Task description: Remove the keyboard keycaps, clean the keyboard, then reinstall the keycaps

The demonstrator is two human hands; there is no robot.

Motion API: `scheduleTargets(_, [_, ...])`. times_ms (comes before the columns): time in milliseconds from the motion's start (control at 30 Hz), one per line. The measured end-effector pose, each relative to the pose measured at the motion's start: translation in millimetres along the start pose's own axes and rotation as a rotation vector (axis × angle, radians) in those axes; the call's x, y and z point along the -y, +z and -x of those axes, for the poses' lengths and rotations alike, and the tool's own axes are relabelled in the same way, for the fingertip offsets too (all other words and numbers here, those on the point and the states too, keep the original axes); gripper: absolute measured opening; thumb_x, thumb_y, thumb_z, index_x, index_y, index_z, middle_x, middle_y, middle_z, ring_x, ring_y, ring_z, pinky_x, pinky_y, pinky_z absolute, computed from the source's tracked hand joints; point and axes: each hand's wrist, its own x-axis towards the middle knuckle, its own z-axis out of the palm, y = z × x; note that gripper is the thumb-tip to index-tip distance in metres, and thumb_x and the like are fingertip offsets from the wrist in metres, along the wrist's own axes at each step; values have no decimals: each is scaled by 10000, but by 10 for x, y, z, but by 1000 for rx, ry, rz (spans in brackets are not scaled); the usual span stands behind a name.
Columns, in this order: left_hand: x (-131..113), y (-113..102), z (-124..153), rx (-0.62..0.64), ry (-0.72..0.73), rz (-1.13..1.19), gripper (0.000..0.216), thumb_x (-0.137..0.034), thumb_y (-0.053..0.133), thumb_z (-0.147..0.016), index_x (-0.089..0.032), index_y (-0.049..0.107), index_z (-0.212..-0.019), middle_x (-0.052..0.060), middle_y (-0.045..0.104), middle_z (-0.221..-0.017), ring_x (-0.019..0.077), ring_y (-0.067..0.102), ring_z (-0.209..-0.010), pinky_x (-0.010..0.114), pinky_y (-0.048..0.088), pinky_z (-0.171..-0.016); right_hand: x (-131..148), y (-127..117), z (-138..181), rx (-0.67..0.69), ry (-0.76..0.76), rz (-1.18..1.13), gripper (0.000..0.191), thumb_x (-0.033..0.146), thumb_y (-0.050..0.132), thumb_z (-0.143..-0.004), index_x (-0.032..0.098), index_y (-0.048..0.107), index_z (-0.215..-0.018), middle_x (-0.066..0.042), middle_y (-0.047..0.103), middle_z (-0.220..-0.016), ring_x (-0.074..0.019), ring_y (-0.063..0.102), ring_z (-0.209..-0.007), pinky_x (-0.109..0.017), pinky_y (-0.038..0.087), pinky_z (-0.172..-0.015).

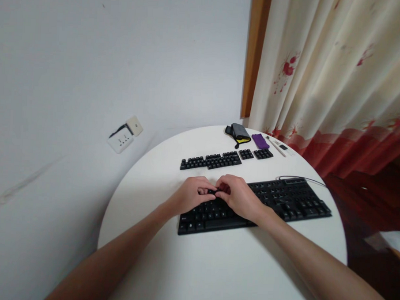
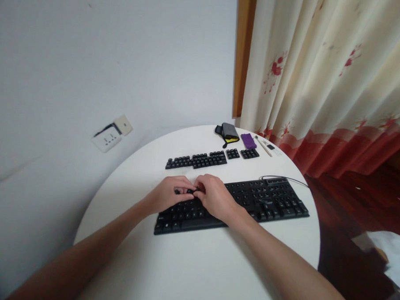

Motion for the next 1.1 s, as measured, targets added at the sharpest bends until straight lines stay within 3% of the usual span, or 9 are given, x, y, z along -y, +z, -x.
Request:
scheduleTargets(100, [49, 20, 25, 64, -126, 136, 237, -214, 753, -745, -145, 756, -972, 58, 687, -889, 149, 641, -744, 252, 534, -712, -30, -26, -5, -20, 50, 61, 194, 132, 623, -863, 167, 688, -1042, -45, 624, -854, -162, 570, -774, -271, 424, -738])
scheduleTargets(233, [-2, 16, 68, 95, -124, 114, 222, -231, 686, -798, -163, 763, -996, 69, 699, -940, 150, 655, -780, 246, 528, -731, -43, -58, -22, -90, 111, 112, 230, 141, 498, -933, 139, 728, -951, -87, 611, -886, -179, 587, -820, -291, 438, -790])
scheduleTargets(467, [-116, -2, 94, 156, -208, 23, 244, -236, 717, -752, -162, 769, -979, 41, 739, -798, 152, 654, -700, 228, 500, -640, -21, -104, -34, -127, 127, 95, 159, 160, 588, -890, 139, 742, -927, -89, 678, -874, -189, 621, -822, -284, 456, -785])
scheduleTargets(733, [-83, -8, 75, 178, -103, -92, 161, -247, 736, -742, -209, 793, -888, 28, 748, -863, 147, 634, -736, 227, 456, -660, -19, -89, -28, -82, 170, 88, 151, 206, 620, -867, 160, 754, -922, -81, 746, -887, -201, 666, -817, -285, 469, -767])
scheduleTargets(900, [-125, 41, 99, 138, -158, -112, 140, -234, 722, -748, -192, 778, -869, 22, 734, -803, 152, 638, -717, 230, 475, -661, -6, -99, -29, -78, 174, 95, 153, 212, 624, -862, 167, 753, -930, -79, 748, -896, -202, 667, -822, -288, 468, -765])
scheduleTargets(1100, [-157, 104, 134, 125, -85, -230, 135, -187, 723, -752, -209, 778, -873, 27, 713, -854, 158, 627, -738, 251, 473, -712, -4, -99, -30, -49, 165, 84, 148, 211, 633, -857, 170, 748, -940, -75, 746, -897, -192, 663, -813, -279, 465, -756])
